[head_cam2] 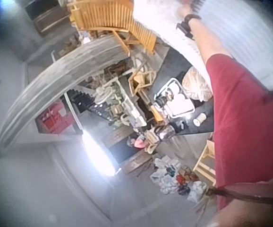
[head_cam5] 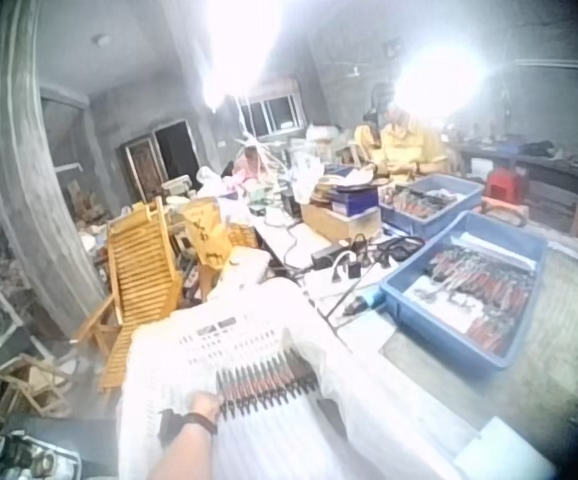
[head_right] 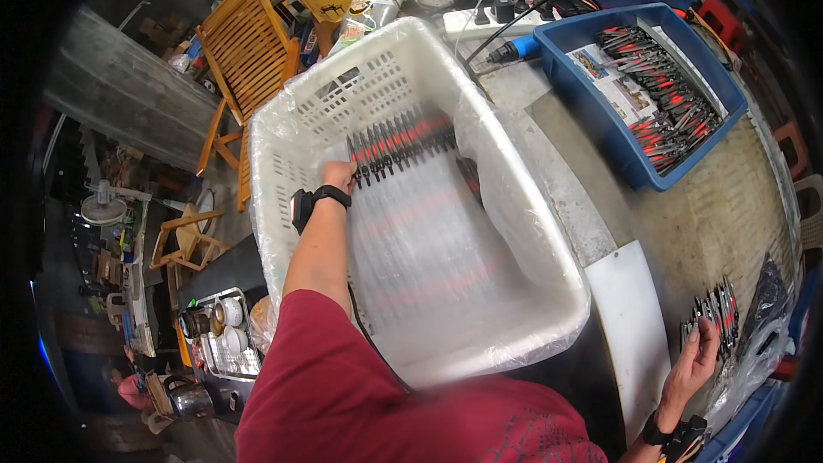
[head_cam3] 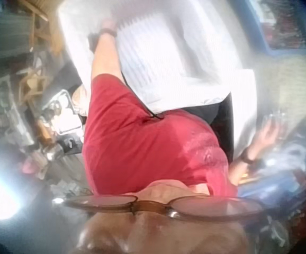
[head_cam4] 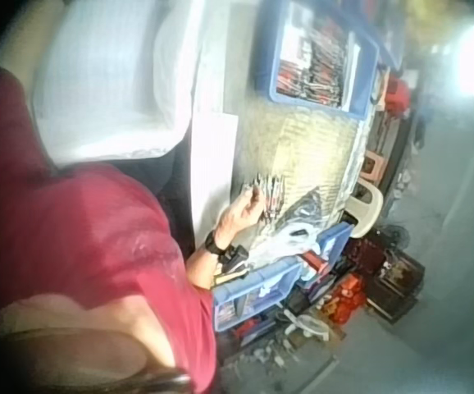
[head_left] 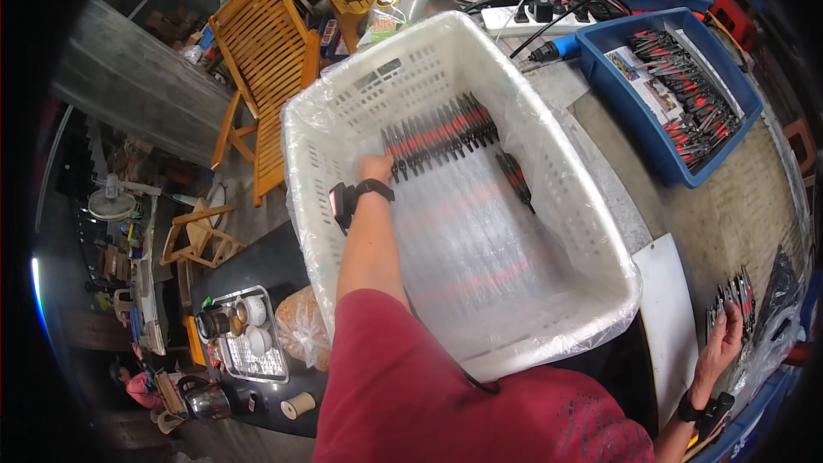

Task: The person repeatedly picks up small screwdrivers from a table and places them into a white basket lined with plastic. The person handles the screwdrivers one at a time, moving them from a pile on the table into the basket.

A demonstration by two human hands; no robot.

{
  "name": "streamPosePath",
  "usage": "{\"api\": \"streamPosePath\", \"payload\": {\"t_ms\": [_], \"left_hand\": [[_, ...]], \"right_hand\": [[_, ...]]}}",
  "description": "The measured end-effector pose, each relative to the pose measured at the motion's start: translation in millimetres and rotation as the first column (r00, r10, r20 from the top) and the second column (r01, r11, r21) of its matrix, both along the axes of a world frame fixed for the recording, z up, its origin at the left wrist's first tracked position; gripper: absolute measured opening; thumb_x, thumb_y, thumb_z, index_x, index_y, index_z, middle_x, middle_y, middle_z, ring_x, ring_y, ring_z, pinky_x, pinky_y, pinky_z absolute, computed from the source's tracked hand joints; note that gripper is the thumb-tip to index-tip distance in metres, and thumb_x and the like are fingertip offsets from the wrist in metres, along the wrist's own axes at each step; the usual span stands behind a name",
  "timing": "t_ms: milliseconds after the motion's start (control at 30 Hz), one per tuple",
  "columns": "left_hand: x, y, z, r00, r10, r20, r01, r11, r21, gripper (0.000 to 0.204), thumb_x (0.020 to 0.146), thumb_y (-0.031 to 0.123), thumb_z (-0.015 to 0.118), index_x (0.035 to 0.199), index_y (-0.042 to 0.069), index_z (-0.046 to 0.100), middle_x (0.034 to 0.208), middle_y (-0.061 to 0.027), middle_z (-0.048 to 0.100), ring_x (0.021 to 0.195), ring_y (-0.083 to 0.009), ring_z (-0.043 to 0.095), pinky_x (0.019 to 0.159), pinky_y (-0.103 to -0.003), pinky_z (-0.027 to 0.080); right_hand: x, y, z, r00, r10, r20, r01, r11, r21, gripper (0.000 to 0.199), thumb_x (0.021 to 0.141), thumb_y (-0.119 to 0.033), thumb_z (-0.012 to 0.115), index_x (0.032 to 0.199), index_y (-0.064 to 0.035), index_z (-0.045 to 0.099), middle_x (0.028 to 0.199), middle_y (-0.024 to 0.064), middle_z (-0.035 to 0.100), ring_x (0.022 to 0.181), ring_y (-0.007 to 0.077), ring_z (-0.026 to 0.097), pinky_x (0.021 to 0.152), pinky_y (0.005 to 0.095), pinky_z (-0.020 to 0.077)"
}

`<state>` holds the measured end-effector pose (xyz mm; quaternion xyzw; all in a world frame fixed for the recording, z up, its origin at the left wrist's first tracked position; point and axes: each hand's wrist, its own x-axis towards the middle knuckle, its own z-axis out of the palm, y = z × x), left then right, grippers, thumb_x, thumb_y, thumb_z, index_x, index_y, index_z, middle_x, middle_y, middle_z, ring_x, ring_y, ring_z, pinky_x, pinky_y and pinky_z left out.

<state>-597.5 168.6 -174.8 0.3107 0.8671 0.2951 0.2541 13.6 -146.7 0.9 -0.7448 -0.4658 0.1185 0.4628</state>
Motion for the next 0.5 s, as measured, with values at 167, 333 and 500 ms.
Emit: {"api": "streamPosePath", "payload": {"t_ms": [167, 333, 500], "left_hand": [[11.8, -13.4, 17.1, 0.995, -0.019, 0.098, 0.000, 0.982, 0.191, 0.016, 0.071, 0.012, 0.062, 0.064, -0.002, 0.059, 0.049, -0.0070, 0.048, 0.040, -0.0180, 0.046, 0.040, -0.033, 0.035], [14.3, -14.5, 11.4, 0.992, -0.030, -0.119, 0.057, 0.971, 0.231, 0.011, 0.073, 0.009, 0.064, 0.075, -0.002, 0.062, 0.051, -0.0054, 0.051, 0.039, -0.0155, 0.046, 0.037, -0.031, 0.036], [20.5, -13.3, 15.7, 0.949, -0.037, -0.314, 0.107, 0.972, 0.209, 0.017, 0.072, 0.014, 0.065, 0.077, -0.002, 0.063, 0.055, -0.0097, 0.057, 0.046, -0.0196, 0.056, 0.044, -0.033, 0.043]], "right_hand": [[3.9, -1.2, -1.7, 1.000, -0.009, -0.020, 0.009, 1.000, 0.013, 0.025, 0.088, -0.010, 0.045, 0.108, 0.0046, 0.049, 0.105, 0.0098, 0.052, 0.096, 0.0160, 0.048, 0.085, 0.0262, 0.0362], [11.0, -7.5, -0.2, 0.998, -0.040, -0.038, 0.041, 0.999, 0.018, 0.026, 0.089, -0.011, 0.045, 0.109, 0.0043, 0.049, 0.105, 0.0091, 0.052, 0.095, 0.0150, 0.048, 0.084, 0.0253, 0.0360], [19.7, -16.4, -1.5, 0.998, -0.067, 0.003, 0.067, 0.997, 0.026, 0.026, 0.088, -0.011, 0.045, 0.109, 0.0041, 0.049, 0.105, 0.0083, 0.052, 0.097, 0.0148, 0.047, 0.086, 0.0255, 0.0356]]}}
